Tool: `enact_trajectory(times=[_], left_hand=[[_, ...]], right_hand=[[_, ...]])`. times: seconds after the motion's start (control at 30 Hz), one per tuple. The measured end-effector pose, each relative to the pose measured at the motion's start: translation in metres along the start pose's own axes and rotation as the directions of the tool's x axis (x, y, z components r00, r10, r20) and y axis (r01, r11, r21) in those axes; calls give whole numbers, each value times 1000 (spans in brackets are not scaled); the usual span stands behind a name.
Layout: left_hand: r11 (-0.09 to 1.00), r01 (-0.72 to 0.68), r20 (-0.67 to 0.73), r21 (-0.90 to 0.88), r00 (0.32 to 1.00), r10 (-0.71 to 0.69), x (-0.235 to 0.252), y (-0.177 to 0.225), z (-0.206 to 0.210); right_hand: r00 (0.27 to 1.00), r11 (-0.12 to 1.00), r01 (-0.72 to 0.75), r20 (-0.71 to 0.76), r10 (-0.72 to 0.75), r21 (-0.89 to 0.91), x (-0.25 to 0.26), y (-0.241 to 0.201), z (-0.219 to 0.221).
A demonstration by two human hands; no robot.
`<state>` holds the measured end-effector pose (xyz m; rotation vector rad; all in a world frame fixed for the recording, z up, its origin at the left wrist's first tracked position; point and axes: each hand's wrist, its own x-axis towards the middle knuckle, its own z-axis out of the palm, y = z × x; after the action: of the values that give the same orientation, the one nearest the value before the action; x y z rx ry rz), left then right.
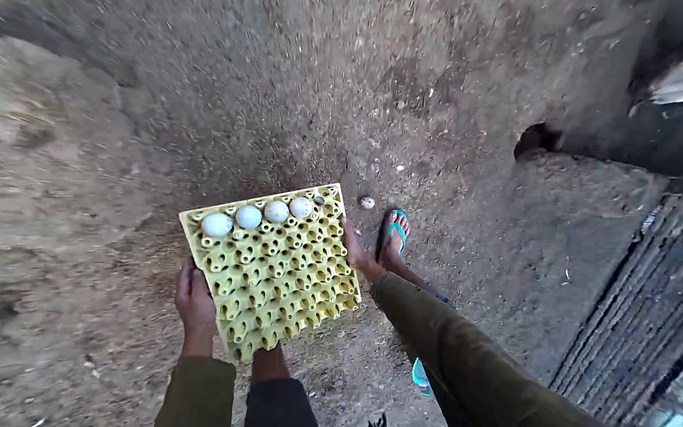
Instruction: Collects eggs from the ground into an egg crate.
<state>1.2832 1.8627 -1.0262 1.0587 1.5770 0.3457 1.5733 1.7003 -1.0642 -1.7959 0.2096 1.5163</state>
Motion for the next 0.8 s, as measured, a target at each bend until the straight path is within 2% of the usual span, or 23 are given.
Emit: enact_trajectory(times=[0.13,0.23,0.33,0.5,0.63,0.7,0.73,0.8], left_hand=[[996,49,32,71,998,-51,41,-42,38],[992,74,48,107,996,-80,55,-60,52],[995,79,43,68,996,-82,64,-80,56],[995,95,44,20,994,-96,64,-91,58],[993,119,25,10,993,-119,62,-95,58],[992,122,24,0,992,-122,64,-98,58],[992,130,27,-8,991,-129,65,-100,59],[990,140,25,-15,990,-139,66,-104,58]], right_hand=[[990,995,-62,-120,71,81,58,45,-18],[979,992,-66,-184,84,104,68,63,-27],[973,999,-20,-230,28,35,71,77,-31],[978,1000,3,-211,0,14,78,87,-37],[986,999,-36,-164,33,-13,75,77,-36],[979,995,-50,-203,31,-88,71,65,-38],[960,985,-45,-281,-4,-166,68,56,-41],[888,906,-46,-433,-156,-421,63,34,-56]])
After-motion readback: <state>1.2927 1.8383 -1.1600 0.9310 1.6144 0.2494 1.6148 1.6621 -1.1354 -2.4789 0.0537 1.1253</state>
